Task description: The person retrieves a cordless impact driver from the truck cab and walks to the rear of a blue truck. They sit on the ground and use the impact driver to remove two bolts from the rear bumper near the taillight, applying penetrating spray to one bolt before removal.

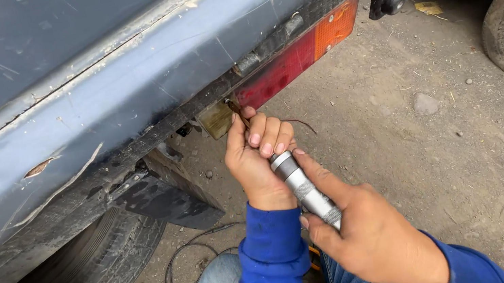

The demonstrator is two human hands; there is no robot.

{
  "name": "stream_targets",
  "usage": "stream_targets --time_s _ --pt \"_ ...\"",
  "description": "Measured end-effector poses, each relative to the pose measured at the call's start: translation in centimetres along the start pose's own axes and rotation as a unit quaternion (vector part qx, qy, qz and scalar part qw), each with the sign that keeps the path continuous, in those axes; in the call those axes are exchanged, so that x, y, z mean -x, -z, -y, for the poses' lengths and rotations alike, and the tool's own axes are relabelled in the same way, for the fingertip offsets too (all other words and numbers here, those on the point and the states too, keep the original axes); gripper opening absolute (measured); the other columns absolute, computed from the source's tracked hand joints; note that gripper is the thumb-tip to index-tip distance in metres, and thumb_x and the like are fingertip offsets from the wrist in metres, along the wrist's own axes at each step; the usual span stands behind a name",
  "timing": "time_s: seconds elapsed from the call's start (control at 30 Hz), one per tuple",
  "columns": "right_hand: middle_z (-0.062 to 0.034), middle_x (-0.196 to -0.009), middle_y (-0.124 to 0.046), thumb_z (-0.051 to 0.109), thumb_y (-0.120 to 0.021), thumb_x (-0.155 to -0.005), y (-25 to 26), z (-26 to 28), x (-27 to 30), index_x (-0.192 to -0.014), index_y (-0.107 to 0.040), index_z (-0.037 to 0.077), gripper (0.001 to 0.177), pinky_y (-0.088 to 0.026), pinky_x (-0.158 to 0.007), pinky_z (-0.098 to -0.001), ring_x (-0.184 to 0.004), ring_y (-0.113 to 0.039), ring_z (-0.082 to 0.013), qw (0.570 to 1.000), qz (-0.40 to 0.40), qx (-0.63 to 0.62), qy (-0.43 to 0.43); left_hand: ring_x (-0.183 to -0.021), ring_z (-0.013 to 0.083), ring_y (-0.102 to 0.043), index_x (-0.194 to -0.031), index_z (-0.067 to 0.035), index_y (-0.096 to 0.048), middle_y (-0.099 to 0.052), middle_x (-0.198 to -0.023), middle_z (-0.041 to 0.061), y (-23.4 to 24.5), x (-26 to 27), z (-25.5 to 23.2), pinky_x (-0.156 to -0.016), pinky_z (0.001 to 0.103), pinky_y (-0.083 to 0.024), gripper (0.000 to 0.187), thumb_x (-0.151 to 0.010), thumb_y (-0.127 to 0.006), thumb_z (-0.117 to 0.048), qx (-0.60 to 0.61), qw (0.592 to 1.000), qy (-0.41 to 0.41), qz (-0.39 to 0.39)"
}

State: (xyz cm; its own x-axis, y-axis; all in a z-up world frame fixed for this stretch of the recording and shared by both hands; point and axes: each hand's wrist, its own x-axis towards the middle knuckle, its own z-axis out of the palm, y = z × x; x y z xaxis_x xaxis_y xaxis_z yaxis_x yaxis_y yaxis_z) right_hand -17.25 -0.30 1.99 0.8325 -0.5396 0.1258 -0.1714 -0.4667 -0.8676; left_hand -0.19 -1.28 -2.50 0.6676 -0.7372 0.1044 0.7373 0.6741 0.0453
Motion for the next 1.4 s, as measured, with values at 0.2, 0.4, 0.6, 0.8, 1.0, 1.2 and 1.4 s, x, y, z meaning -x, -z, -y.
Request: stream_targets --time_s 0.2,0.4,0.6,0.8,1.0,1.2,1.4 --pt "-0.0084 -0.08 -0.065 0.027 -0.066 -0.085 1.5 1.3 -0.2 -0.164 -0.031 0.016 0.087 -0.05 -0.057 -0.0453 -0.061 -0.056 -0.0314 0.981 0.052 0.188 -0.007 -0.044 0.0063 -0.036 -0.096 -0.002 -0.059 -0.04 -0.058 -0.006 0.4 -0.3 0.5 -0.045 0.023 -0.035 0.019 -0.104 -0.052 -0.018 0.16 0.982 0.027 0.099" --pt "-0.0088 -0.067 -0.042 0.012 -0.058 -0.094 -2.2 -4.0 0.6 -0.13 -0.053 0.004 0.037 -0.022 -0.035 -0.0226 -0.037 -0.026 -0.007 0.636 0.103 -0.759 -0.099 -0.043 0.0179 -0.039 -0.087 -0.005 -0.056 -0.04 -0.058 0.002 -1.9 -0.6 -0.2 -0.042 0.034 -0.035 0.024 -0.104 -0.049 -0.02 -0.192 0.964 -0.046 -0.178" --pt "-0.0121 -0.103 -0.055 0.013 -0.064 -0.085 -0.2 -0.8 0.0 -0.155 -0.04 0.016 0.075 -0.038 -0.051 -0.0324 -0.05 -0.048 -0.026 0.943 0.056 -0.324 -0.047 -0.042 0.0088 -0.031 -0.088 -0.006 -0.057 -0.035 -0.056 -0.006 0.0 -0.5 -0.3 -0.041 0.026 -0.029 0.021 -0.103 -0.053 -0.021 -0.017 1.0 0.013 -0.013" --pt "-0.01 -0.117 -0.068 0.028 -0.065 -0.081 3.3 2.7 -0.8 -0.162 -0.031 0.023 0.088 -0.054 -0.073 -0.0471 -0.093 -0.072 -0.0378 0.963 0.063 0.262 -0.002 -0.05 0.013 -0.04 -0.093 -0.007 -0.06 -0.041 -0.061 -0.001 -1.0 -0.3 0.3 -0.051 0.029 -0.038 0.025 -0.103 -0.053 -0.029 -0.029 0.999 -0.011 -0.027" --pt "-0.0104 -0.102 -0.061 0.014 -0.066 -0.087 0.2 -1.6 0.4 -0.141 -0.056 0.007 0.055 -0.033 -0.051 -0.0236 -0.056 -0.041 -0.0105 0.879 0.03 -0.474 -0.038 -0.045 0.0148 -0.034 -0.087 -0.009 -0.054 -0.038 -0.057 -0.001 -2.0 -1.2 -0.2 -0.044 0.032 -0.032 0.023 -0.103 -0.048 -0.024 -0.133 0.978 -0.021 -0.16" --pt "-0.0064 -0.071 -0.044 0.017 -0.055 -0.092 -1.5 -2.7 0.5 -0.129 -0.054 0.006 0.038 -0.021 -0.034 -0.0188 -0.037 -0.028 -0.004 0.596 0.087 -0.784 -0.146 -0.045 0.0175 -0.042 -0.092 -0.004 -0.057 -0.045 -0.062 0.006 -2.7 -0.3 0.1 -0.043 0.034 -0.037 0.027 -0.107 -0.048 -0.025 -0.21 0.961 -0.059 -0.169" --pt "-0.0115 -0.11 -0.045 0.005 -0.065 -0.079 0.1 -1.4 -0.4 -0.153 -0.047 0.008 0.076 -0.024 -0.075 -0.0268 -0.089 -0.035 -0.0124 0.929 0.015 -0.369 -0.029 -0.044 0.0106 -0.033 -0.089 -0.006 -0.057 -0.035 -0.057 -0.002 -0.7 -0.3 0.2 -0.042 0.028 -0.031 0.022 -0.102 -0.05 -0.022 -0.123 0.988 -0.037 -0.084"
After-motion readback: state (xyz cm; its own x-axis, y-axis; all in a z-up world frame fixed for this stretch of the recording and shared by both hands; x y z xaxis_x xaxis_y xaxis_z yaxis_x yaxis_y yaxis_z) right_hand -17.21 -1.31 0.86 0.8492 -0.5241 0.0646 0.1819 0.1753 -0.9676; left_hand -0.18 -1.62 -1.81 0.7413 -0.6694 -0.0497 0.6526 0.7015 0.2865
